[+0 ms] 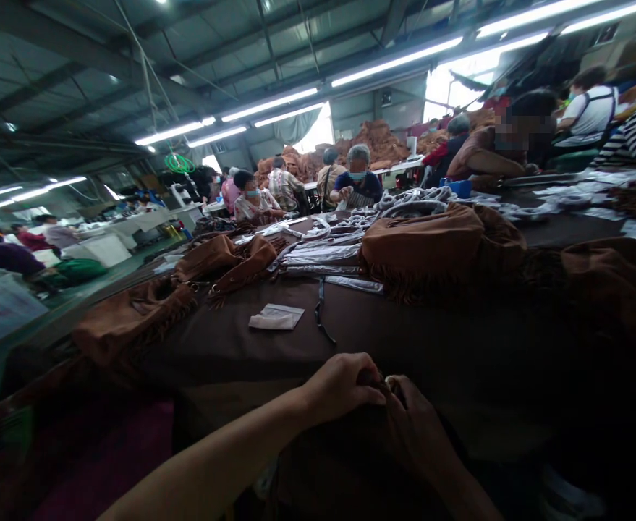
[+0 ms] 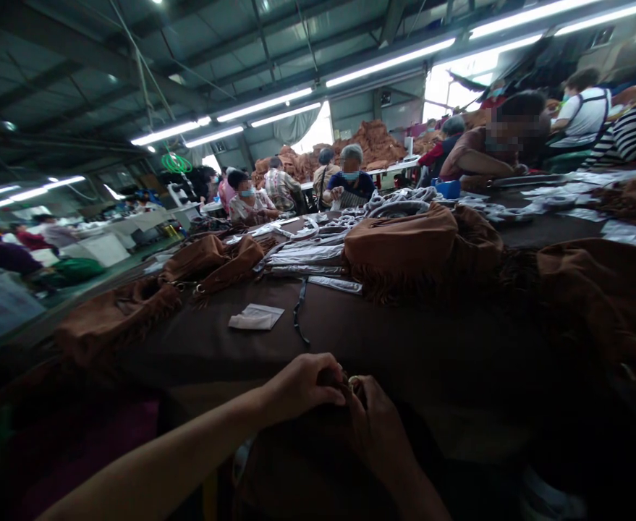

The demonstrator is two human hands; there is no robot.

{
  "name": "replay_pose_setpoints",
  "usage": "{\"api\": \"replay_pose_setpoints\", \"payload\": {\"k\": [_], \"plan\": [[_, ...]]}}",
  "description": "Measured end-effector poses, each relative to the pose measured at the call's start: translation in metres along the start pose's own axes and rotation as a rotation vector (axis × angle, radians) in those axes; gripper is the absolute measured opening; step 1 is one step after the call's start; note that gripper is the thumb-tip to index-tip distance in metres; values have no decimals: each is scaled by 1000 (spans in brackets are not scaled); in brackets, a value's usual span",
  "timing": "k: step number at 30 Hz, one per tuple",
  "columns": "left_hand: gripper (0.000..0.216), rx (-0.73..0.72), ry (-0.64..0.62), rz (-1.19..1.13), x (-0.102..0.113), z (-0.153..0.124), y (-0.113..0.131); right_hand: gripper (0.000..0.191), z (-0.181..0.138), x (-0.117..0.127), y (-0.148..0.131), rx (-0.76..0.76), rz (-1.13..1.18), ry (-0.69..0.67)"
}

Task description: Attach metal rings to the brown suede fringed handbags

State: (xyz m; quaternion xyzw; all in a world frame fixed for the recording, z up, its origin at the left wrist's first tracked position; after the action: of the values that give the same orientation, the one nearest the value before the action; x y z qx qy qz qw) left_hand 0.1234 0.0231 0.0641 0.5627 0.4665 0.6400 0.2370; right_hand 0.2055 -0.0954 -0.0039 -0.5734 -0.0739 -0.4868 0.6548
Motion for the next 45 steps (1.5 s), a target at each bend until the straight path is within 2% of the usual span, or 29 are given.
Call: {"api": "replay_pose_setpoints", "payload": {"k": [3, 7, 18, 25, 28, 33, 37, 45], "plan": [[25, 26, -16, -44, 3, 1, -2, 16, 0, 1, -3, 52, -40, 21], [24, 43, -19, -74, 7, 2, -6, 17, -1, 1, 0, 0, -13, 36], [23, 26, -60, -43, 6, 3, -12, 16, -2, -2, -1, 16, -35, -21], [11, -144, -101, 104, 9, -1, 5, 16, -4, -5, -5, 113, -115, -9], [10, -141, -107, 97, 9, -2, 4, 15, -5, -8, -5, 136, -163, 30], [24, 108, -16, -252, 6, -1, -22, 20, -5, -11, -2, 159, -245, 66], [28, 178, 76, -481, 2, -3, -33, 16, -4, -10, -4, 149, -232, 44], [15, 179, 288, -417, -2, -7, -34, 7, 1, -3, -12, 55, -149, -157]]}}
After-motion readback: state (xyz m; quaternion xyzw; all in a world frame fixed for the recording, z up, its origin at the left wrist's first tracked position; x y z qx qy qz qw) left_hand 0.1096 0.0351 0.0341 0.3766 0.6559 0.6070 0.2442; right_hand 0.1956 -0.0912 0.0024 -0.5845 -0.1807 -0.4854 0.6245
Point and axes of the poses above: each hand's wrist, its own z-axis towards the middle knuckle, its own x-axis out of the back of the hand, y = z × x, the point moved 5 cm from there along z, towards the middle knuckle, and after that the axes turned 8 degrees about -z, right-handed, at the moved point
